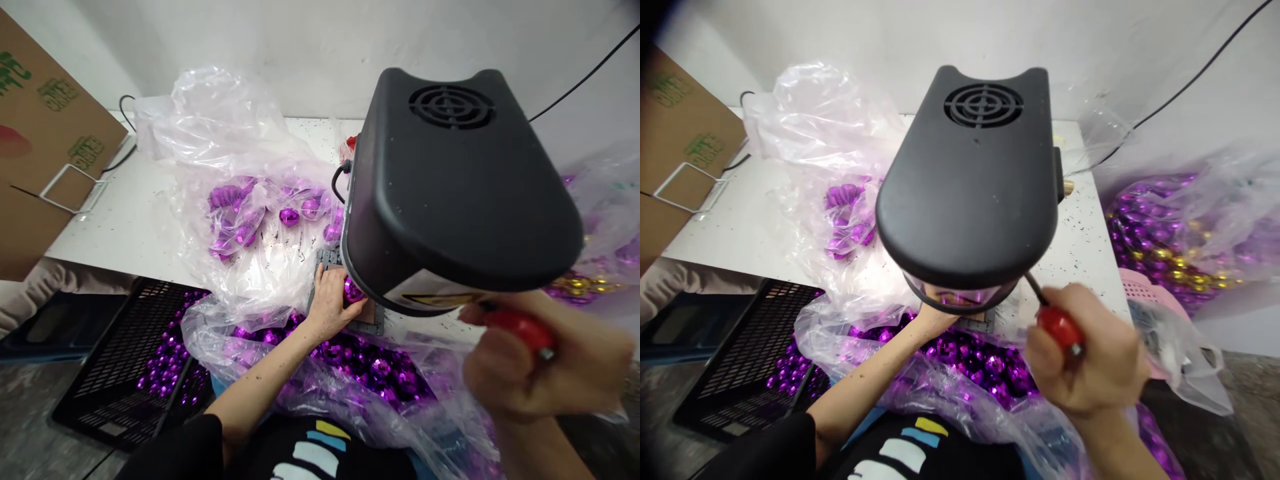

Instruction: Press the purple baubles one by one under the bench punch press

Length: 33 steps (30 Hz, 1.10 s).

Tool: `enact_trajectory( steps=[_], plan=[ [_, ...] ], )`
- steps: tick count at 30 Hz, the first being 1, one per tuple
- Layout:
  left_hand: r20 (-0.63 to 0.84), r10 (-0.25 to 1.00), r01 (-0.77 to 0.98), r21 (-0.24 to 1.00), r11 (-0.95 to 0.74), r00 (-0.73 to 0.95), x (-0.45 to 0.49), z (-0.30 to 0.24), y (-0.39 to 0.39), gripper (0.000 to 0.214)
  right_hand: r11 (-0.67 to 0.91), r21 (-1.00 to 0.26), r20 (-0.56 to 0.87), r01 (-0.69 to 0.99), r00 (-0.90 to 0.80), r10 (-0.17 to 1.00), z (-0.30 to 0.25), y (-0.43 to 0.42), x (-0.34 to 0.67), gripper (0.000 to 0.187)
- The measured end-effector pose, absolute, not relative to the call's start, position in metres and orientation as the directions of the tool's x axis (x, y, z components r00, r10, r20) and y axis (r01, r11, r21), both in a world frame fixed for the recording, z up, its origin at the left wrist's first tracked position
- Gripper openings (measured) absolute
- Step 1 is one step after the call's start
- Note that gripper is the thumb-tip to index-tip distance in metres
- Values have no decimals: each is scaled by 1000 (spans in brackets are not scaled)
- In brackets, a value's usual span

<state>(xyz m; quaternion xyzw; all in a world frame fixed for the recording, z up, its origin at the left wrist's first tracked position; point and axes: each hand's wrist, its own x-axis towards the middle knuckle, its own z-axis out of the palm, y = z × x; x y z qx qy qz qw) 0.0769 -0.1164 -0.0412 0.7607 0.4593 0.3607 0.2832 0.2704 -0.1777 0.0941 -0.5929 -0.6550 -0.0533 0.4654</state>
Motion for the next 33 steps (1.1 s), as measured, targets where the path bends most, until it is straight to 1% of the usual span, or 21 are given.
enact_trajectory(
  steps=[3,4,6,8,9,11,12,13,15,16,18,19,21,23,25,27,30,32,33],
  plan=[
    [403,853,516,680,-521,331,72,-46,-140,44,277,-493,769,825,264,582,119,-161,266,37],
    [436,825,523,638,-565,360,70,-47,-152,45,276,-512,772,814,295,563,125,-156,263,41],
    [456,756,524,545,-654,469,68,-49,-178,49,254,-564,730,786,330,599,134,-148,257,51],
    [408,690,496,488,-718,598,69,-47,-198,58,224,-606,677,763,347,649,139,-145,254,59],
    [378,670,478,486,-731,639,70,-44,-203,66,216,-621,660,753,354,662,140,-145,253,60],
    [355,663,444,528,-724,659,70,-32,-200,80,221,-639,649,737,361,670,139,-146,256,52],
    [365,669,427,554,-715,647,68,-25,-190,78,231,-642,650,731,358,670,138,-147,258,45],
    [383,686,424,572,-702,619,64,-17,-176,66,242,-639,655,730,352,669,136,-147,260,39],
    [399,752,494,576,-651,525,52,-3,-133,32,255,-631,662,733,337,669,133,-148,264,32],
    [379,807,575,568,-589,452,44,3,-106,24,260,-627,664,735,330,671,132,-147,265,31],
    [255,933,773,526,-353,252,29,9,-51,20,263,-634,658,728,328,678,131,-146,265,30],
    [197,967,837,492,-238,159,22,10,-25,19,263,-644,652,719,335,681,132,-145,264,30],
    [109,994,883,464,-73,25,12,8,16,22,260,-661,640,704,348,685,134,-144,263,32],
    [74,997,880,474,-41,6,9,1,38,27,244,-675,622,696,359,696,137,-144,262,35],
    [59,998,862,503,-56,30,8,-8,42,26,234,-686,604,689,360,711,138,-144,263,35],
    [44,998,837,544,-56,38,6,-16,36,29,230,-688,596,688,355,720,138,-144,265,33],
    [16,999,781,624,-38,36,-6,-18,19,40,231,-673,606,702,346,716,139,-143,266,32],
    [-19,999,688,726,-16,44,-17,-12,4,45,227,-670,612,707,353,708,141,-141,264,34],
    [-42,997,595,804,-1,58,-22,-7,-5,47,225,-677,608,701,359,708,142,-141,263,35]
  ],
)
